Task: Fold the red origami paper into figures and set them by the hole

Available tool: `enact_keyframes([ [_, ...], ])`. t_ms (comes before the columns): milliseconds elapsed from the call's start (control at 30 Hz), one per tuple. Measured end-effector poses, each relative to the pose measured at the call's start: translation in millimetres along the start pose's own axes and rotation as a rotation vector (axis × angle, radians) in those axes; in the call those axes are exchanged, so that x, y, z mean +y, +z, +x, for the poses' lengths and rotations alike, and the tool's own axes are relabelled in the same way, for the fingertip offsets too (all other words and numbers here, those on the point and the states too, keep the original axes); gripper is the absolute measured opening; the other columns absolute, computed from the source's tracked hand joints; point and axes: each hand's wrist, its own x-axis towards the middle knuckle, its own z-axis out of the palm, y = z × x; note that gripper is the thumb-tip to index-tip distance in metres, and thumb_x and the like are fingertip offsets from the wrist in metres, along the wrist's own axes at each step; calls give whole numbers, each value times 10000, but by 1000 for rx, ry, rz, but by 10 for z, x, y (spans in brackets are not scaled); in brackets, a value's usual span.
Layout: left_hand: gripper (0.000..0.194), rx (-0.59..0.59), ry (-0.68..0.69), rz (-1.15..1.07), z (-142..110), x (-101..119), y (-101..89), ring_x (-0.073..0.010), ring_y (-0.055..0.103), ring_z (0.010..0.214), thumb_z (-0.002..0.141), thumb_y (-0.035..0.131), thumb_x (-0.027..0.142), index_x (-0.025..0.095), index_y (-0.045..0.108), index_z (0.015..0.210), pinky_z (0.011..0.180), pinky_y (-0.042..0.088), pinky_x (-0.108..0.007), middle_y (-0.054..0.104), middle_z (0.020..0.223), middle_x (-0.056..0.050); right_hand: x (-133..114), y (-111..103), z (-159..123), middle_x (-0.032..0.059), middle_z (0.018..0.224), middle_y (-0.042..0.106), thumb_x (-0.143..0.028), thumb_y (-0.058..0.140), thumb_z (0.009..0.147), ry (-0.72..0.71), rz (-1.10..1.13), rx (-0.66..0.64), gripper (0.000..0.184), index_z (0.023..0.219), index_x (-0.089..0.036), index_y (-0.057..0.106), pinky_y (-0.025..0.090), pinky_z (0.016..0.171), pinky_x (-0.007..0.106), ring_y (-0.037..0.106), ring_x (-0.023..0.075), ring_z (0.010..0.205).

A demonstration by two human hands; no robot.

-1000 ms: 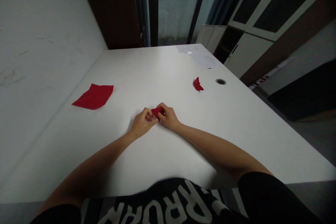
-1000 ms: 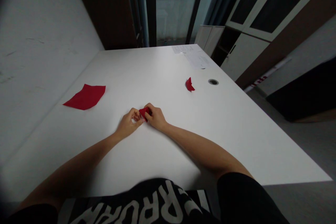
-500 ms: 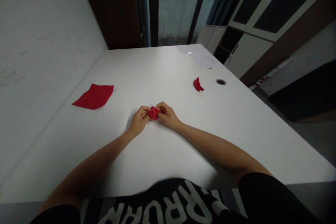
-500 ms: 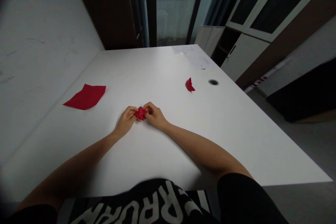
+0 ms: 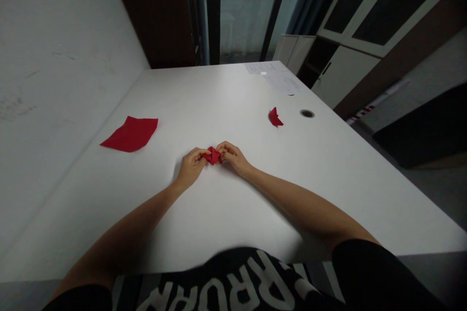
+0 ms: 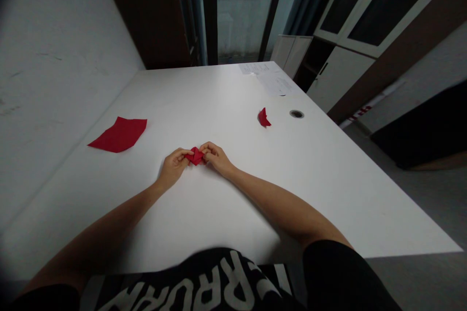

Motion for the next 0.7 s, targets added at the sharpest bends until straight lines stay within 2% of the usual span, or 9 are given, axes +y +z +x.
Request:
enact_keyframes([
  [133, 288, -25, 129, 223, -12, 95, -55, -173, 609, 900, 818, 550, 106, 225, 714, 1023, 838, 491, -310, 646, 977, -52, 7, 13, -6, -19, 702, 593, -403, 645, 857, -16, -88, 6, 302, 1022, -182, 522, 415, 579, 244, 528, 121, 593],
  [233, 385, -58, 162, 260, -23, 162, -69, -187, 604, 951, 787, 504, 44, 236, 717, 1044, 881, 481, -326, 650, 1003, -53, 14, 20, -10, -46, 670, 564, -428, 675, 845, -14, -177, 28, 375, 1091, -195, 515, 392, 552, 229, 512, 114, 570],
  [400, 261, -48, 164, 259, -22, 175, -58, -194, 603, 976, 883, 534, 156, 231, 718, 1052, 874, 483, -321, 654, 1040, -66, 56, -3, -1, -35, 685, 562, -418, 664, 857, -34, -257, 40, 360, 1109, -178, 570, 435, 598, 243, 541, 120, 602],
  [567, 299, 34, 98, 256, -5, 75, -38, -162, 617, 921, 875, 589, 183, 237, 656, 1161, 860, 490, -295, 667, 1053, -43, 81, -14, -12, 1, 746, 603, -391, 635, 881, -57, -309, 23, 269, 1014, -159, 614, 447, 642, 255, 548, 126, 659],
  [700, 215, 64, 105, 255, 8, 18, -39, -151, 624, 874, 876, 604, 206, 229, 674, 1078, 822, 498, -280, 668, 976, -29, 51, 7, -45, 14, 785, 632, -371, 618, 894, -66, -345, 2, 232, 988, -159, 615, 419, 627, 249, 526, 122, 657],
])
